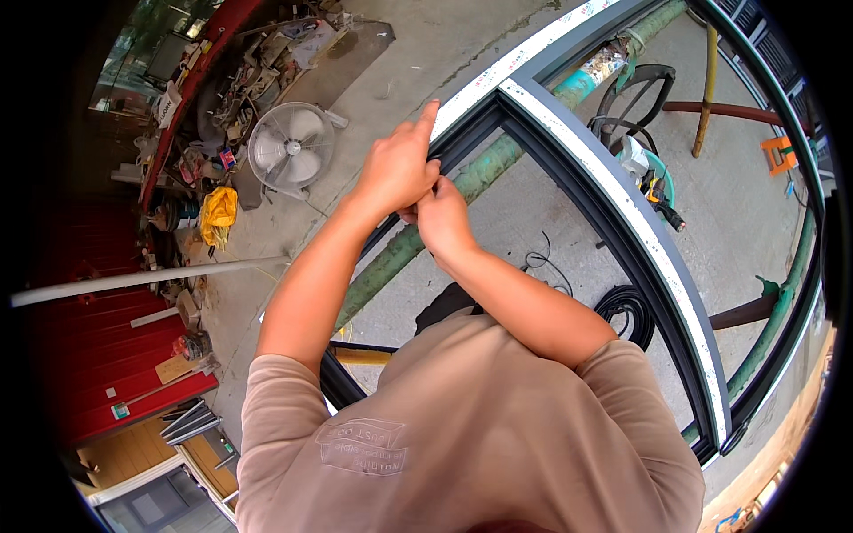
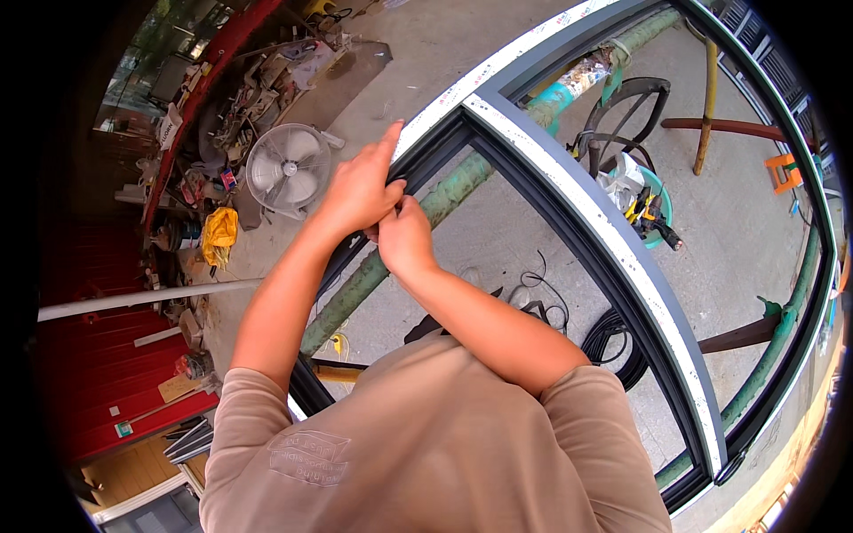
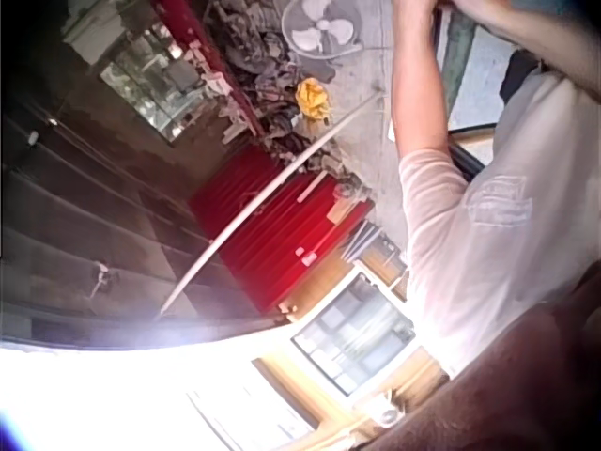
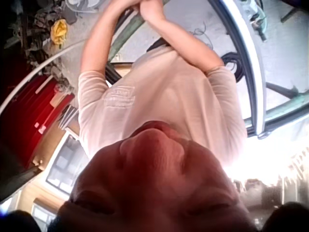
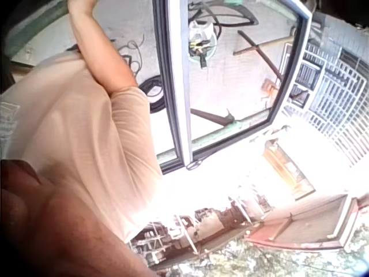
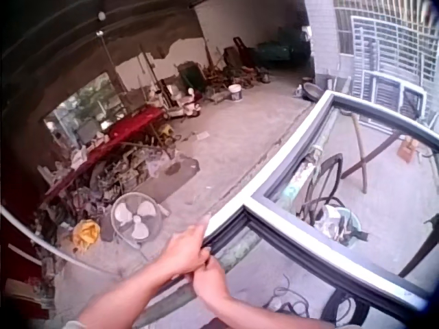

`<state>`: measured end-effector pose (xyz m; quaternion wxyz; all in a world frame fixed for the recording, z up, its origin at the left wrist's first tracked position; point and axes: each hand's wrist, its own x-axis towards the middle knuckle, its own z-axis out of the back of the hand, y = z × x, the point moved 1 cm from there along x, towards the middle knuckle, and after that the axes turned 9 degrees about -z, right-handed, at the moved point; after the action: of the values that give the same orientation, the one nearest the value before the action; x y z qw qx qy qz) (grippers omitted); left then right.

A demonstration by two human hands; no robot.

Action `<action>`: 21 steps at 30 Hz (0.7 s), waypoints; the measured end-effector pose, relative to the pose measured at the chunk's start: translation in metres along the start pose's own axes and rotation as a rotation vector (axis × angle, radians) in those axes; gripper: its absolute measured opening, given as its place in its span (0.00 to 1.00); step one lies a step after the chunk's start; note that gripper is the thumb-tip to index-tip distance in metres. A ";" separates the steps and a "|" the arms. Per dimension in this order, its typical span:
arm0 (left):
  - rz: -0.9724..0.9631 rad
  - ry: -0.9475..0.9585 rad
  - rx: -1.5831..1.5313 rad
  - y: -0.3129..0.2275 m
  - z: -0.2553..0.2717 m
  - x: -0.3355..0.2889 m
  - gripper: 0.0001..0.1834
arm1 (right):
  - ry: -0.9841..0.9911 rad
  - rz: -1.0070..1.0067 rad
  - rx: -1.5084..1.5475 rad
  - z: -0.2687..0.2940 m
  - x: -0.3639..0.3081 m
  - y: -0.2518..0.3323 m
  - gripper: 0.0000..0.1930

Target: The person installs a black rubber seal into the frame of a window using shears to cut the rubber strip and pressing it into the groove by hand.

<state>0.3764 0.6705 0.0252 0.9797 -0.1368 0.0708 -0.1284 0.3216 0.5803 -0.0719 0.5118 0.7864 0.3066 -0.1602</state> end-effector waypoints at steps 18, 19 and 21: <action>-0.131 -0.135 -0.051 0.013 -0.012 -0.001 0.51 | -0.700 0.792 -1.339 0.089 -0.007 0.098 0.30; -0.133 -0.138 -0.062 0.013 -0.013 -0.001 0.51 | -0.703 0.790 -1.350 0.093 -0.006 0.097 0.30; -0.150 -0.158 -0.051 0.013 -0.015 -0.001 0.50 | -0.726 0.864 -1.446 0.098 -0.008 0.097 0.32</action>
<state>0.3757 0.6793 0.0076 0.9661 -0.1764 -0.0138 -0.1882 0.3843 0.4617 -0.0408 0.9596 0.2224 -0.1680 0.0388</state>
